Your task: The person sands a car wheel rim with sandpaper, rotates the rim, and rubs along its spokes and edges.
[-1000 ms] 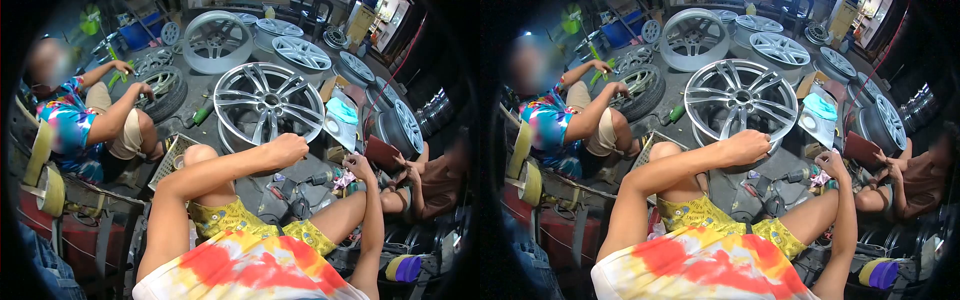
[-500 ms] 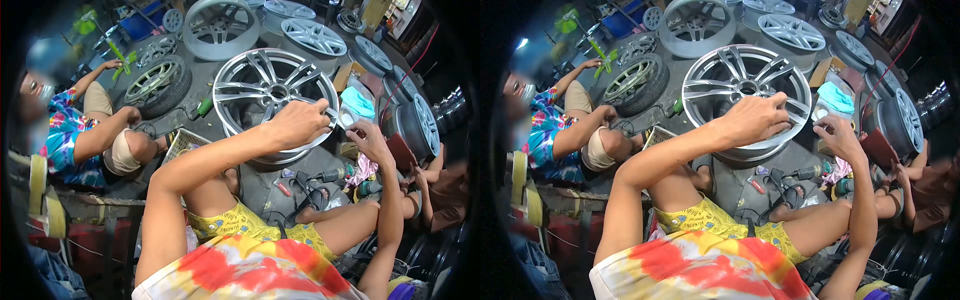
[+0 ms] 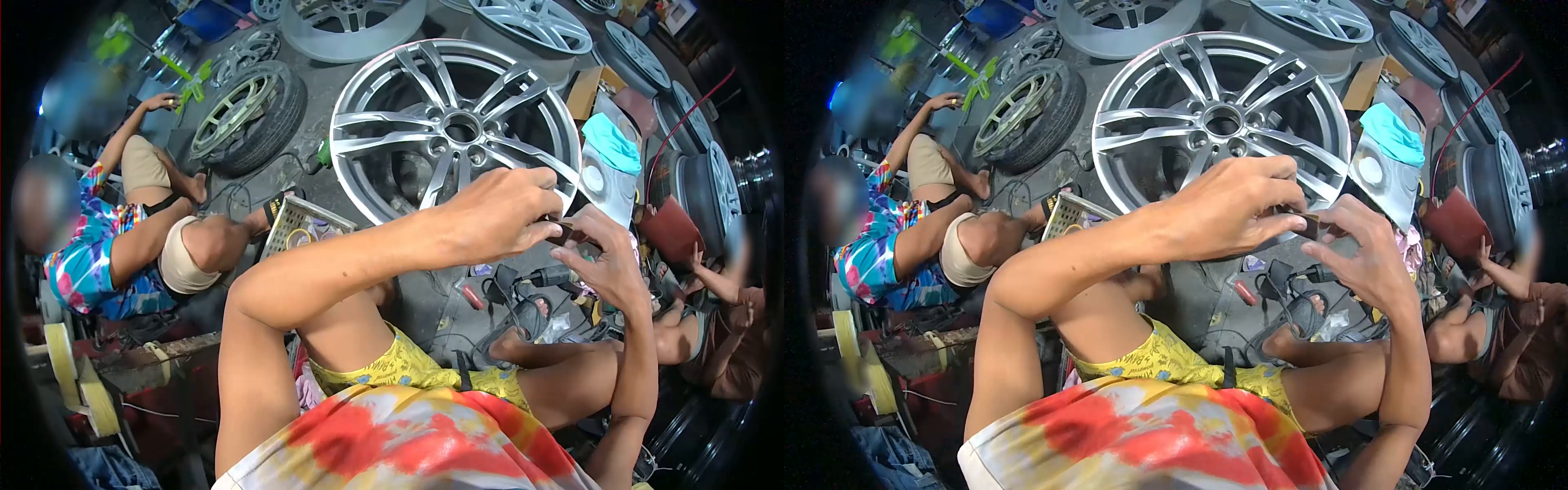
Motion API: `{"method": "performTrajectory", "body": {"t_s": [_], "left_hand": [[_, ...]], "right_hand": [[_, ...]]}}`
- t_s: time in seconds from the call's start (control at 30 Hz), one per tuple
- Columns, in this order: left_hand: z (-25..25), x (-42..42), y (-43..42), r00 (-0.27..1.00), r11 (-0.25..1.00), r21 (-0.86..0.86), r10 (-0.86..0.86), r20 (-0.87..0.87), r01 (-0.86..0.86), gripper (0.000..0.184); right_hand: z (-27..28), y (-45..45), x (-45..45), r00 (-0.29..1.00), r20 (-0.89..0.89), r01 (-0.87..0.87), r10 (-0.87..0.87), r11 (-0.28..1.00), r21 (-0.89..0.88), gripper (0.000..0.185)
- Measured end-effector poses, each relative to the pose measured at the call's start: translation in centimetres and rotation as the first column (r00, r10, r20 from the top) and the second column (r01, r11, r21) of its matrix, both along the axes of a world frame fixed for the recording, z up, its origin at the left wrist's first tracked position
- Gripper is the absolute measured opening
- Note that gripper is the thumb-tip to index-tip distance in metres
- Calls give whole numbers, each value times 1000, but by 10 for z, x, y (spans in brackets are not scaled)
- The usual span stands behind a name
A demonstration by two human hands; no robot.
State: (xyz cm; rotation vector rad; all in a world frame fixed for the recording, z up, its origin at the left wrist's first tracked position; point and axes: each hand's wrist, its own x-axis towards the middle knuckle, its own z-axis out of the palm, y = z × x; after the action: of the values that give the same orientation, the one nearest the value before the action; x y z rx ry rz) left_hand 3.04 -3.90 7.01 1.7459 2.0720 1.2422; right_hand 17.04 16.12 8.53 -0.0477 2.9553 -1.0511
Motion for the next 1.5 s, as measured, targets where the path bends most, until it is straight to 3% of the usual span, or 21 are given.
{"method": "performTrajectory", "body": {"t_s": [0.1, 0.23, 0.37, 0.5, 0.6, 0.77, 1.07, 1.27, 1.5], "left_hand": [[-2, 4, 8, 997, 998, 60, -6, 79, 1, 18], [-3, 4, 14, 997, 991, 128, -42, 64, 33, 18], [2, 0, 11, 992, 1000, 25, -9, 129, 6, 18], [1, 0, 8, 971, 998, -6, -59, 232, 62, 13], [4, 2, 10, 985, 994, -40, -93, 145, 100, 12], [5, 5, 14, 976, 996, -49, -67, 209, 79, 12], [6, 7, 13, 966, 996, -23, -74, 246, 82, 16], [15, 10, 12, 955, 988, -116, -67, 290, 104, 15], [14, 12, 15, 941, 990, -95, -66, 333, 103, 14]], "right_hand": [[1, 1, 2, 991, -105, -80, 87, 995, 64, 25], [-16, 9, 10, 971, -235, -37, 38, 999, 10, 28], [-19, 15, 22, 969, -245, 4, -26, 996, -92, 28], [-16, 20, 33, 976, -213, 29, -40, 998, -53, 28], [-15, 20, 39, 984, -170, 46, -53, 998, -44, 29], [-12, 17, 35, 957, -283, 42, -68, 995, -96, 28], [-12, 17, 38, 965, -244, 64, -101, 986, -156, 26], [-14, 18, 38, 963, -248, 55, -100, 981, -184, 26], [-12, 20, 37, 962, -264, 33, -71, 989, -146, 27]]}}
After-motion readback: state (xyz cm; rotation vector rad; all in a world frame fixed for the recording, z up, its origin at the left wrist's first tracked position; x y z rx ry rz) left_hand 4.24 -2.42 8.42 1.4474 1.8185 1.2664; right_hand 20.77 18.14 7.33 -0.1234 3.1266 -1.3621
